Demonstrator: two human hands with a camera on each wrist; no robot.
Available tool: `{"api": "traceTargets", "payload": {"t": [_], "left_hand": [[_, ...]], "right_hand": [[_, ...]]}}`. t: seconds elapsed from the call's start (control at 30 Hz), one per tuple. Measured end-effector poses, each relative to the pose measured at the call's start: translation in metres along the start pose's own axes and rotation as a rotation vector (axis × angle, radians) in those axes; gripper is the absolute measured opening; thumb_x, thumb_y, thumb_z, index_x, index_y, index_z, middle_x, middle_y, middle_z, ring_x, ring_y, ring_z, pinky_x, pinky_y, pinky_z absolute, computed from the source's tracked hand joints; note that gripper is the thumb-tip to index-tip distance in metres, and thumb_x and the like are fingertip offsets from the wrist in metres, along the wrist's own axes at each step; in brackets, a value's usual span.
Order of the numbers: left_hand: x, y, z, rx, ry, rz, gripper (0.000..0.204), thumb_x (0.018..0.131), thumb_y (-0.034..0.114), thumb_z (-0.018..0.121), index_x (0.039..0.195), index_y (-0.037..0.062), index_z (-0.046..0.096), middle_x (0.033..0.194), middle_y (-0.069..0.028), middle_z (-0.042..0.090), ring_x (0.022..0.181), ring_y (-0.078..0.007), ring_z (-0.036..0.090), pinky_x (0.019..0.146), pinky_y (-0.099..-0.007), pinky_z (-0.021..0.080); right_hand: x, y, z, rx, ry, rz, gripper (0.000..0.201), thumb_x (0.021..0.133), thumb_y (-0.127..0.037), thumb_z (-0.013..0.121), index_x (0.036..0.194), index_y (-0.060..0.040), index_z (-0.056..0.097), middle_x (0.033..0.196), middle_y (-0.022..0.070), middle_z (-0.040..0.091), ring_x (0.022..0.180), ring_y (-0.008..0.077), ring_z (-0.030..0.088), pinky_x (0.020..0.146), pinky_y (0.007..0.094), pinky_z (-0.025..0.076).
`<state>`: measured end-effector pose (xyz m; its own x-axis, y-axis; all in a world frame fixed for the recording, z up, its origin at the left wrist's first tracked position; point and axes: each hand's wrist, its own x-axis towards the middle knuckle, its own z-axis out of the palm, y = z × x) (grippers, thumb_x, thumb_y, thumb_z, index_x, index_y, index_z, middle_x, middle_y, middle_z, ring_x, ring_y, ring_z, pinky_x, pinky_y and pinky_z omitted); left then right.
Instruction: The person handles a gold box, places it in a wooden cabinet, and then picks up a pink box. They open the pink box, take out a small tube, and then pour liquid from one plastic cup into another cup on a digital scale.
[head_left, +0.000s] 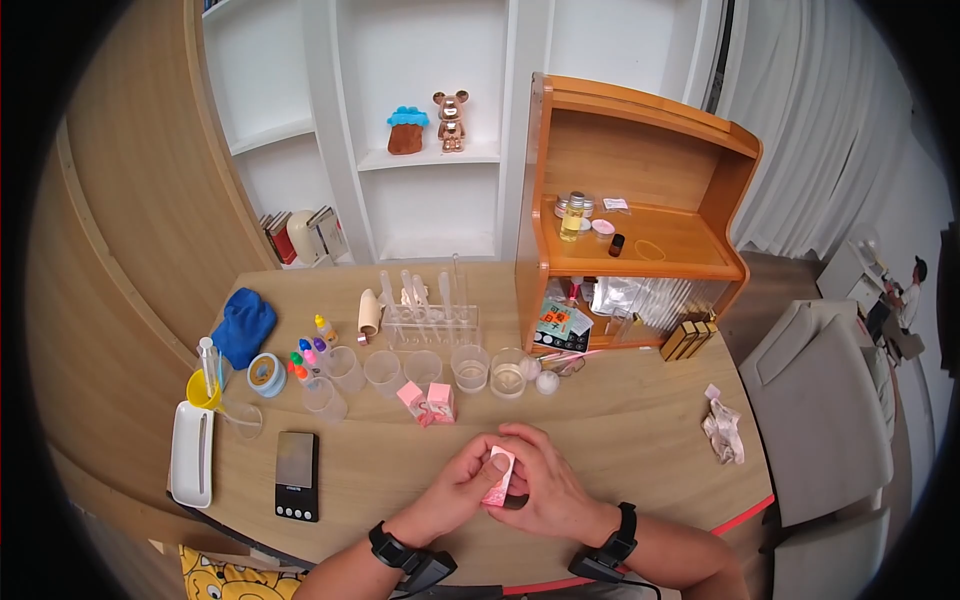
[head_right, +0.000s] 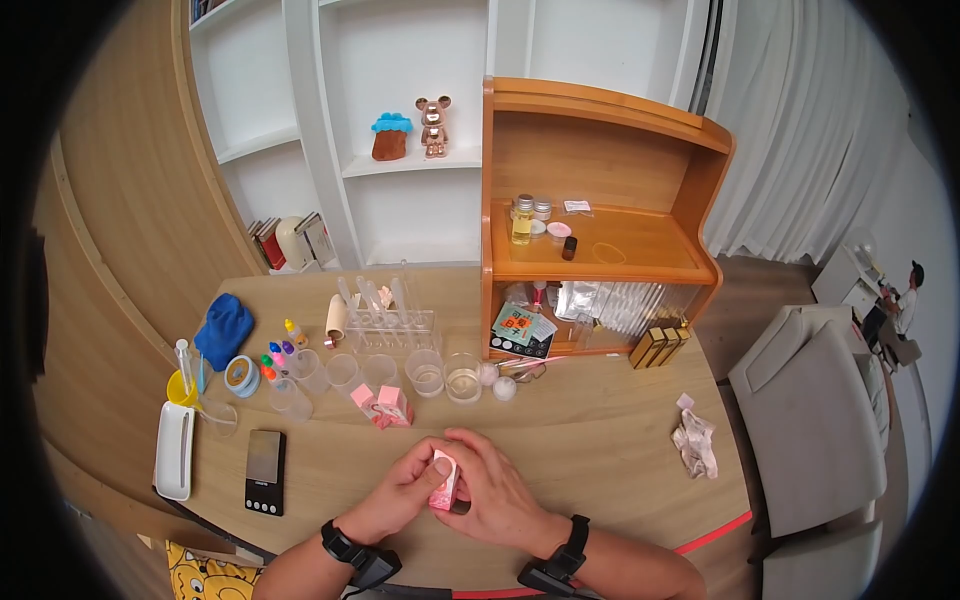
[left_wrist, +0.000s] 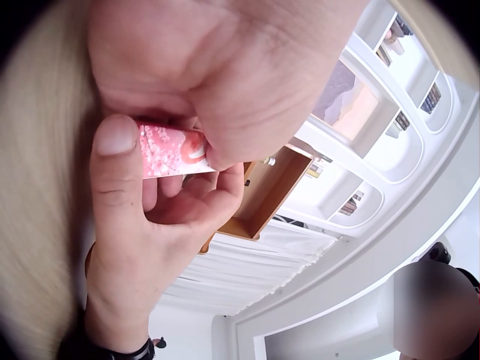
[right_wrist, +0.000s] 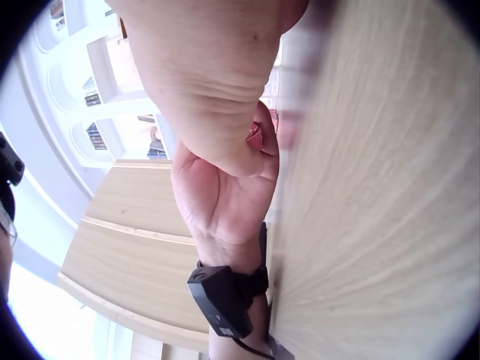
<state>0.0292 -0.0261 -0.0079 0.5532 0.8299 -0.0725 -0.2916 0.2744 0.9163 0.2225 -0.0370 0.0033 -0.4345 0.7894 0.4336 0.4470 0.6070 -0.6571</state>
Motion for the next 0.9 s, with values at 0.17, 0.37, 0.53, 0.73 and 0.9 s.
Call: {"api": "traceTargets", "payload": {"t": [0.17, 0.37, 0.53, 0.73, 0.9], "left_hand": [[0.0003, -0.0002, -0.0001, -0.010, -0.010, 0.027, 0.033, 0.119, 0.028, 0.048, 0.140, 0.0027, 0.051, 0.124, -0.0074, 0.067, 0.112, -0.0154, 0.072, 0.100, -0.0315, 0.061], [0.0005, -0.0018, -0.0007, 0.001, -0.006, -0.005, 0.032, 0.119, 0.028, 0.049, 0.140, 0.0034, 0.051, 0.123, -0.0071, 0.068, 0.111, -0.0146, 0.072, 0.099, -0.0307, 0.061], [-0.0004, 0.0020, 0.0001, 0.001, -0.004, 0.003, 0.032, 0.119, 0.027, 0.049, 0.140, 0.0034, 0.051, 0.123, -0.0073, 0.068, 0.110, -0.0148, 0.072, 0.098, -0.0308, 0.061], [0.0000, 0.0022, -0.0007, 0.006, -0.009, -0.012, 0.032, 0.119, 0.027, 0.048, 0.140, 0.0031, 0.051, 0.125, -0.0073, 0.067, 0.111, -0.0149, 0.072, 0.099, -0.0310, 0.061], [0.0013, 0.0007, -0.0014, 0.023, -0.007, -0.016, 0.033, 0.119, 0.028, 0.048, 0.140, 0.0029, 0.051, 0.125, -0.0068, 0.067, 0.111, -0.0147, 0.072, 0.099, -0.0308, 0.061]], "right_hand": [[-0.0013, -0.0017, 0.0025, 0.016, 0.041, 0.037, 0.095, 0.076, -0.019, 0.096, 0.154, -0.0076, 0.043, 0.155, 0.0217, 0.046, 0.138, 0.0449, 0.054, 0.113, 0.0520, 0.050], [-0.0008, 0.0006, 0.0006, 0.017, -0.012, 0.009, 0.095, 0.077, -0.020, 0.095, 0.154, -0.0075, 0.042, 0.156, 0.0233, 0.044, 0.139, 0.0459, 0.053, 0.114, 0.0516, 0.050], [-0.0007, -0.0008, 0.0029, 0.009, 0.030, 0.021, 0.096, 0.076, -0.020, 0.096, 0.154, -0.0074, 0.043, 0.155, 0.0221, 0.046, 0.136, 0.0455, 0.057, 0.111, 0.0518, 0.051], [0.0004, 0.0017, 0.0009, -0.024, -0.015, 0.015, 0.096, 0.072, -0.019, 0.099, 0.152, -0.0071, 0.046, 0.153, 0.0216, 0.048, 0.136, 0.0427, 0.057, 0.111, 0.0485, 0.052], [0.0005, -0.0009, -0.0002, -0.016, -0.014, 0.035, 0.094, 0.074, -0.021, 0.097, 0.152, -0.0076, 0.046, 0.150, 0.0216, 0.051, 0.134, 0.0438, 0.058, 0.109, 0.0505, 0.052]]}}
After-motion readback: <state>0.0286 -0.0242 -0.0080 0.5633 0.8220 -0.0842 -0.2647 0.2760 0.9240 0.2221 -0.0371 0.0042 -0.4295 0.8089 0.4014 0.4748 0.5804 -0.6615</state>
